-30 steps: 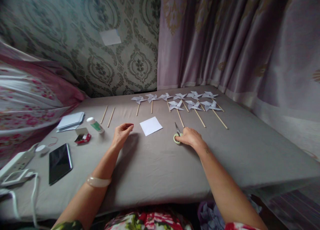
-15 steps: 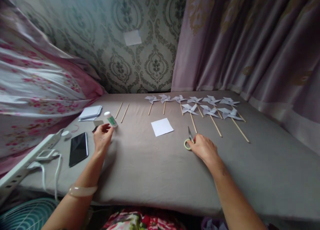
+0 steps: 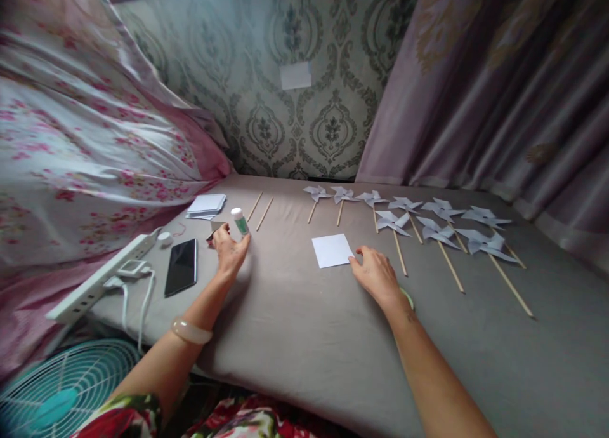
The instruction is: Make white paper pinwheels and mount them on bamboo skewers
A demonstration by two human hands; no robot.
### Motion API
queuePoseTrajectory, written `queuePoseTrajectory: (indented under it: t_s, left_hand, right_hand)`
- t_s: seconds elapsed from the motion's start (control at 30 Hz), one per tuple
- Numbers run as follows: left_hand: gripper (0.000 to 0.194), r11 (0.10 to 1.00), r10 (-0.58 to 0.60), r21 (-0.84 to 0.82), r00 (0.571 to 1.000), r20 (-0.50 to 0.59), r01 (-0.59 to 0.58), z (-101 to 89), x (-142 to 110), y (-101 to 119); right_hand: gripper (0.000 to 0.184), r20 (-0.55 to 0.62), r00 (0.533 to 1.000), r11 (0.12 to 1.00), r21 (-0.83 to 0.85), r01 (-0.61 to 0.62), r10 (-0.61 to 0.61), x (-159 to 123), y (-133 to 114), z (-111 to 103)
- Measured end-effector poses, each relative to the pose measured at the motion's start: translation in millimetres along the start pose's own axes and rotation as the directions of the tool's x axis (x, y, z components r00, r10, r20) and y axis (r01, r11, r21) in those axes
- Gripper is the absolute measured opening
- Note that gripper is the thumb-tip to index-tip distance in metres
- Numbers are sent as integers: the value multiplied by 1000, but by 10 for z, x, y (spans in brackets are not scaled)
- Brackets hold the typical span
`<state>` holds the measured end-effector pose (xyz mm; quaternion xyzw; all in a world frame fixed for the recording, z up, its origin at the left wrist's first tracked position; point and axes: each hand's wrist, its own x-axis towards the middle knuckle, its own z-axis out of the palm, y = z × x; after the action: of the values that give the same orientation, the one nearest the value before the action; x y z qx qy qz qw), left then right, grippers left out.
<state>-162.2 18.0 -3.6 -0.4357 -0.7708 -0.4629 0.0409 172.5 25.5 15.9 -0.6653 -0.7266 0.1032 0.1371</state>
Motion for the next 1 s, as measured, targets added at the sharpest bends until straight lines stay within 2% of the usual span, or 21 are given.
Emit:
queuePoseTrajectory:
  t_s: [0.1, 0.3, 0.5, 0.63, 0.7, 0.77, 0.87, 0.93, 1.0]
  left_hand:
    - [56, 1000, -16, -5, 1000, 23, 16, 53, 57, 24]
    - [49, 991, -117, -57, 991, 67, 121, 195, 181, 65]
    - [38, 981, -172, -78, 983, 66, 177, 273, 262, 36]
    - [19, 981, -163, -96, 984, 75, 169, 265, 298, -16]
    - [15, 982, -139, -115, 986, 92, 149, 236, 295, 0]
    - [18, 978, -87, -179, 988, 126, 109, 193, 260, 84]
    - [27, 919, 44, -391, 978, 203, 40, 116, 124, 360]
    - [30, 875, 123, -484, 952, 280, 29, 74, -18, 616]
    - [31, 823, 212, -567, 913, 348, 24, 60, -184, 887]
  right_hand:
    - [40, 18, 1000, 999, -50, 7, -6, 38, -12, 94]
    - [36, -51, 998, 997, -71, 36, -40, -57, -43, 222]
    - [34, -59, 998, 999, 35, 34, -31, -105, -22, 231]
    - [34, -104, 994, 987, 160, -8, 25, -110, -15, 204]
    - [33, -146, 987, 966, 258, -24, 63, -114, -41, 174]
    - [30, -193, 977, 925, 380, -13, 92, -119, -87, 136]
    - [30, -280, 953, 834, 549, 61, 115, -124, -164, 84]
    - [34, -320, 941, 741, 658, 133, 114, -126, -200, 63]
    - [38, -302, 944, 624, 765, 155, 135, -130, -220, 49]
